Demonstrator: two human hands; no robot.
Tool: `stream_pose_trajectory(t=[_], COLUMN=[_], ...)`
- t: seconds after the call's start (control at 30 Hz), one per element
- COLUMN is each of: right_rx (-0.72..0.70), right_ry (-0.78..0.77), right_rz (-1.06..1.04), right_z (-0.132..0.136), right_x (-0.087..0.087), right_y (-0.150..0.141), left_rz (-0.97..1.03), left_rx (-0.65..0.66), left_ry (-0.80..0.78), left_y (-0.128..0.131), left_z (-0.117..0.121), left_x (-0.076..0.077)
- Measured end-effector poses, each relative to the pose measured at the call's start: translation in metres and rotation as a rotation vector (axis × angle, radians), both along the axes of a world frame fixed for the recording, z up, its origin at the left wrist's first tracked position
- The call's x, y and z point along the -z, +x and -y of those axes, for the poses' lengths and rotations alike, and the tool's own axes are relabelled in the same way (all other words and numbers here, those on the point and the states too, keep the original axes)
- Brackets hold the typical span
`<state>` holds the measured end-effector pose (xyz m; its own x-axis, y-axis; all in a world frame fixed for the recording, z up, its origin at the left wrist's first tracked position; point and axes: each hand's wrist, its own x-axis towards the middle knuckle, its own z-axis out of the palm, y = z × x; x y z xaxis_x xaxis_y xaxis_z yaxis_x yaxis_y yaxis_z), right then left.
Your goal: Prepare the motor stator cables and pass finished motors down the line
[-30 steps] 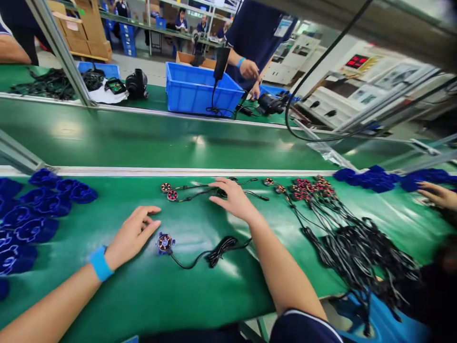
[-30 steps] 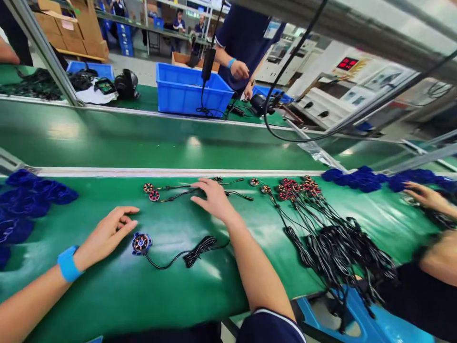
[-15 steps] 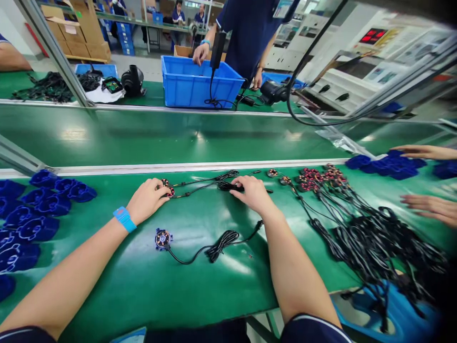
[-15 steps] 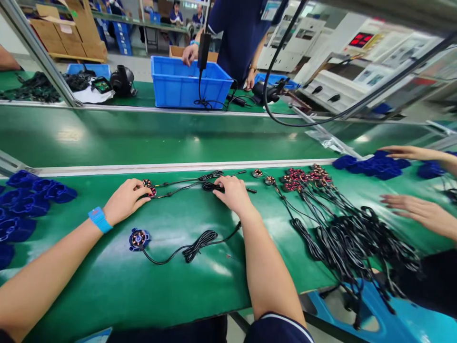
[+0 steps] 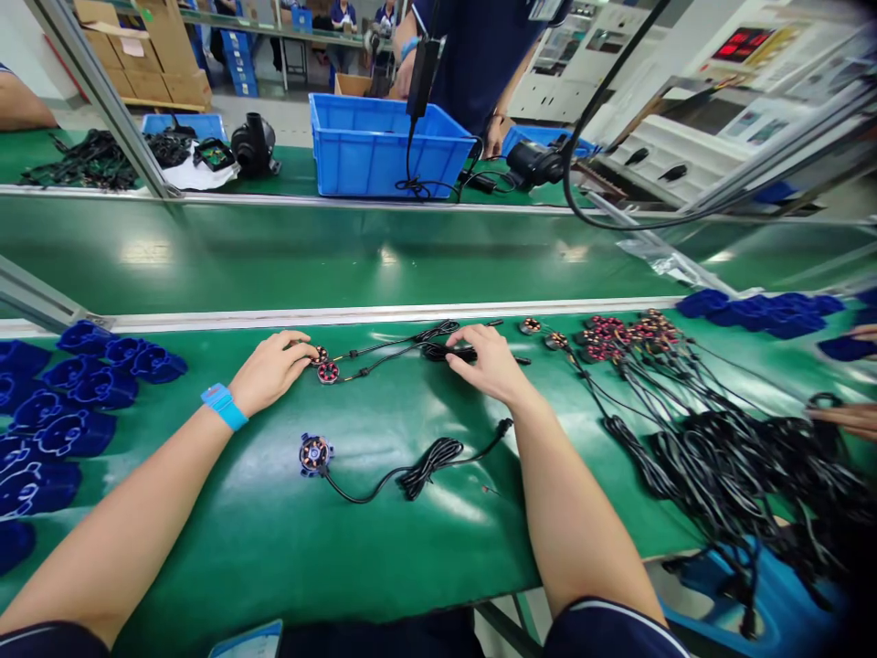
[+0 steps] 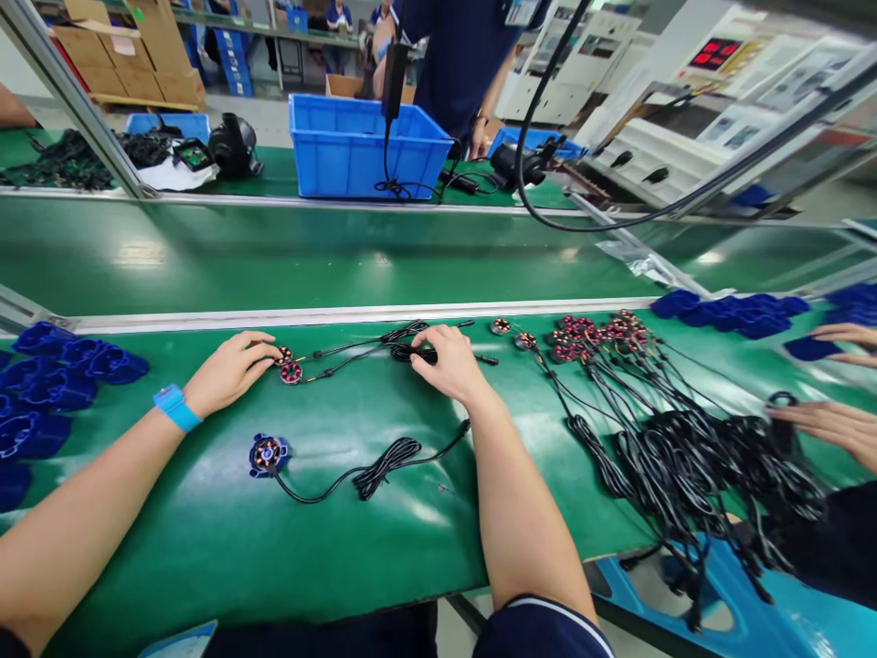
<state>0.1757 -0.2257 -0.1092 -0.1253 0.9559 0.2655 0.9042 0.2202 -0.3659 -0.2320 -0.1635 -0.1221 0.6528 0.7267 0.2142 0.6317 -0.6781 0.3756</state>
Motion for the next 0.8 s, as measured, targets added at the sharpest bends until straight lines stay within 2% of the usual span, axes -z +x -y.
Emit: stream_pose_trajectory(t=[0.17, 0.4, 0.63, 0.7, 0.8], right_rx=[0.013, -0.038, -0.068, -0.062, -0.051], right_ry=[-0.013, -0.036, -0.1, -0.115, -0.127], right_rz=[0.062, 0.062, 0.034, 0.022, 0.025], right_z=[-0.001, -0.004, -0.003, -0.003, -0.003], right_x=[0.009, 0.015, 0.012, 0.011, 0.011], right_y=[0.002, 0.003, 0.012, 0.014, 0.017], left_rz=[-0.021, 0.086, 0.054, 0.051, 0.006], left_rx=[0.047, 0.005, -0.112, -0.079, 0.066], left_ry=[-0.053, -0.061, 0.032, 0.059, 0.113], left_y=[0.001, 0.006, 0.016, 0.014, 0.011], left_z=[0.001, 0.006, 0.009, 0.01, 0.012], left_x=[0.003, -0.009, 0.001, -0.001, -0.008])
